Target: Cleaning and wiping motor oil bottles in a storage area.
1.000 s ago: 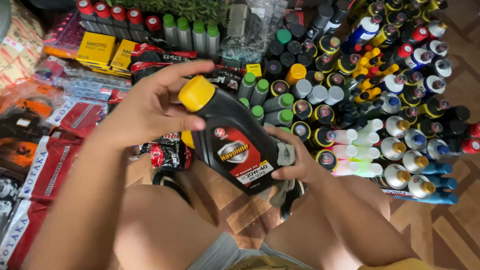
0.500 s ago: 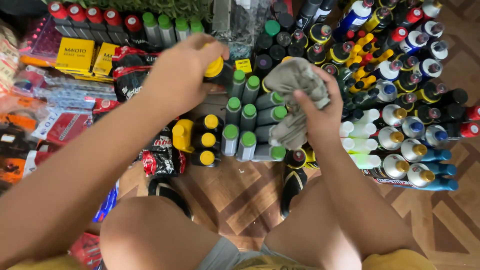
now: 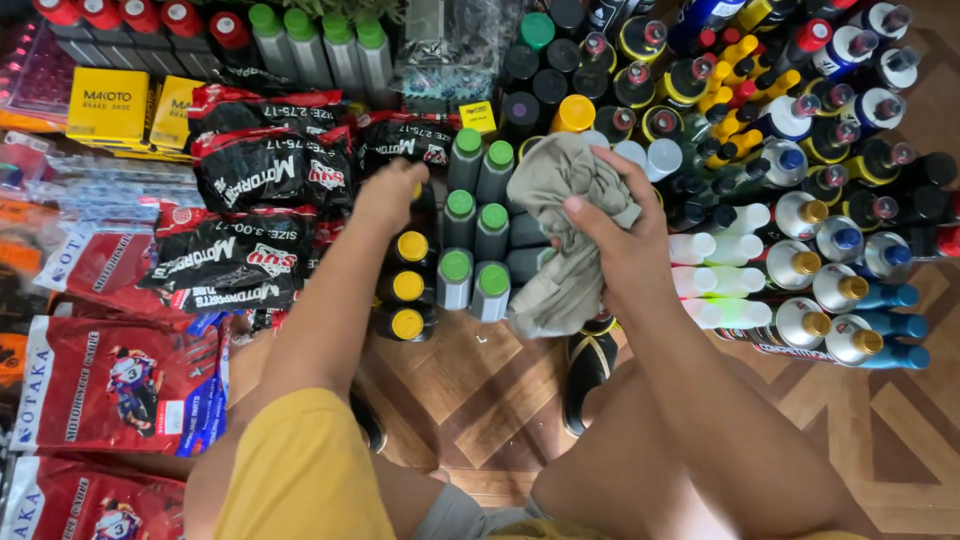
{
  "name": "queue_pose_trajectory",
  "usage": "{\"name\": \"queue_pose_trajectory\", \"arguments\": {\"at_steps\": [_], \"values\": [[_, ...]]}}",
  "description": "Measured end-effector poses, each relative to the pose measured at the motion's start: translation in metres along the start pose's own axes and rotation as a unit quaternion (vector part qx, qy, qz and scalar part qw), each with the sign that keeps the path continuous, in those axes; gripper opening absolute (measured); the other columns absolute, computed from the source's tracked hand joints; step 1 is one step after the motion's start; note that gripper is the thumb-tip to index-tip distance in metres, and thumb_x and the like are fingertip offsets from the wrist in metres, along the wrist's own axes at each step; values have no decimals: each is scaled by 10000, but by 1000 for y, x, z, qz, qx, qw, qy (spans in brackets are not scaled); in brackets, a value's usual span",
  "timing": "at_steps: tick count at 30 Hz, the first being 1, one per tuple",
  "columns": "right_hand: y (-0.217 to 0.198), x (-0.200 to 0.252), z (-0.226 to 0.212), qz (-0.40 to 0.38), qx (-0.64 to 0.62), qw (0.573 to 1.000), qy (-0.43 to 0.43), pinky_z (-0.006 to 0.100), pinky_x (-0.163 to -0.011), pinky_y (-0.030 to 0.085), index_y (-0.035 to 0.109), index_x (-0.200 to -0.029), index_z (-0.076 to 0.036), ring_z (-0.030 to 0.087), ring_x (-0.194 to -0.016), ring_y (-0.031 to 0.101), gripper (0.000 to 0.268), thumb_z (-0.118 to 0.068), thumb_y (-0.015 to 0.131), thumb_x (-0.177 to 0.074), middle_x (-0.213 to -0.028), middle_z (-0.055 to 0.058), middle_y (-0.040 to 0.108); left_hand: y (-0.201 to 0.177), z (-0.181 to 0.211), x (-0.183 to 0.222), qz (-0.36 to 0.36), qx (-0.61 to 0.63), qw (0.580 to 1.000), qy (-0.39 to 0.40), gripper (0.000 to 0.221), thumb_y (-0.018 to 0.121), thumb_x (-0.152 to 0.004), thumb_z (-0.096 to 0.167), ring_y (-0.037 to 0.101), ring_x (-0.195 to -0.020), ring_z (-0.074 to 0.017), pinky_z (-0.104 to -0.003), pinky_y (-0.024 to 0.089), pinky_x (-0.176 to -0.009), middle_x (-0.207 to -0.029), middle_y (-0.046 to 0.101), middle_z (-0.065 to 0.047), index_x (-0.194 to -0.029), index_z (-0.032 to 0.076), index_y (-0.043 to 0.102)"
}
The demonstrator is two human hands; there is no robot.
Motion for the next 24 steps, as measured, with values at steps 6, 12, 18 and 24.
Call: {"name": "queue_pose_trajectory", "arguments": {"at_steps": [6, 12, 18, 24], "values": [[-5, -5, 7, 16, -23, 997, 77, 356, -712, 628, 573, -1394, -78, 188, -989, 682, 522, 2, 695, -892, -1232, 98, 655, 20, -1, 0, -87, 18, 996, 22, 558, 661, -737, -118, 643, -1088, -407, -501, 542, -852, -1208, 630, -159, -1204, 184, 617], [-4, -7, 10, 26, -35, 994, 103, 375, -690, 638, 572, -1395, -87, 186, -963, 697, 527, -18, 697, -888, -1236, 93, 650, 47, -26, -21, -136, 16, 990, 21, 574, 654, -755, -110, 647, -1149, -379, -478, 538, -935, -1226, 683, -141, -1242, 193, 667], [-5, -9, 8, 19, -36, 995, 95, 389, -692, 640, 560, -1404, -80, 207, -950, 704, 526, -24, 699, -899, -1218, 107, 654, -2, 23, -10, -89, -18, 992, 82, 482, 762, -684, -23, 637, -1095, -415, -489, 538, -898, -1170, 688, -146, -1114, 194, 748], [-9, -3, -2, -1, -84, 995, 60, 386, -724, 636, 548, -1412, -49, 220, -974, 710, 510, 1, 681, -923, -1241, 123, 662, 23, 103, 35, -327, -240, 903, 141, 900, 1003, -497, 498, 593, -1217, -329, -546, 444, -1027, -1242, 649, -131, -1233, 126, 640]]}}
Point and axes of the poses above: each hand's wrist, its own x-axis away from the middle knuckle, its own y-axis out of the palm, z = x × y, the point moved 1 cm from there along -x, towards the middle knuckle
